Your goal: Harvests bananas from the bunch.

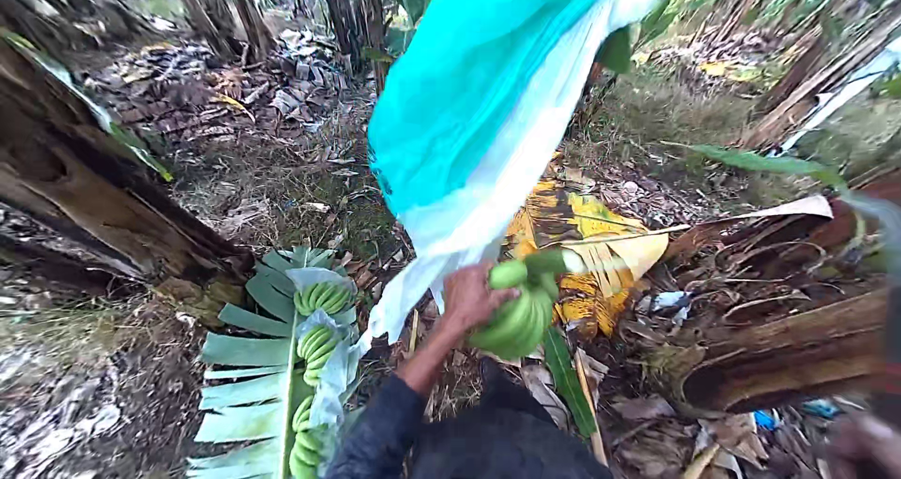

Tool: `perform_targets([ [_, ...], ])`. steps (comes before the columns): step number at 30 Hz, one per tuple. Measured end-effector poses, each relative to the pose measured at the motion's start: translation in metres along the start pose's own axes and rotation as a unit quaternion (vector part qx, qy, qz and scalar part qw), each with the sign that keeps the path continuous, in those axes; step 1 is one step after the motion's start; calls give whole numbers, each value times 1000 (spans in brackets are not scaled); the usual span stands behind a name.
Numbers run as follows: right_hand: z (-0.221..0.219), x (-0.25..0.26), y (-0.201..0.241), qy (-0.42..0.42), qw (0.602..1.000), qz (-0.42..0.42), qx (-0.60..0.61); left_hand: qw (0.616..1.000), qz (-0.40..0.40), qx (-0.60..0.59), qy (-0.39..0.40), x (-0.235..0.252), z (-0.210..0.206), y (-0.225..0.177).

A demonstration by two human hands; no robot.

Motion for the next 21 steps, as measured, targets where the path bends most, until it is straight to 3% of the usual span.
perform_targets([
  [3,-87,-32,-133,-76,946,-224,221,995,37,11,89,-25,-66,2],
  [6,-166,-81,-196,-119,864,-341,352,991,47,32,118,-38,-101,6],
  [9,-218,-119,-205,-97,805,-390,437,989,36,48,133,-40,-114,9],
  [12,-249,-125,-197,-49,774,-406,484,991,19,68,114,-32,-116,4],
  [21,-297,-61,-213,38,779,-390,490,992,47,81,88,14,-119,-11],
])
Point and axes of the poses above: each hand's wrist, its own x-axis towards the middle knuckle, its own z-axis out of the back of the hand, y = z × x, the point moved 6 cm from there along x, towards the middle knuckle, and after that the axes turned 3 degrees about z, right-handed, at the moved point
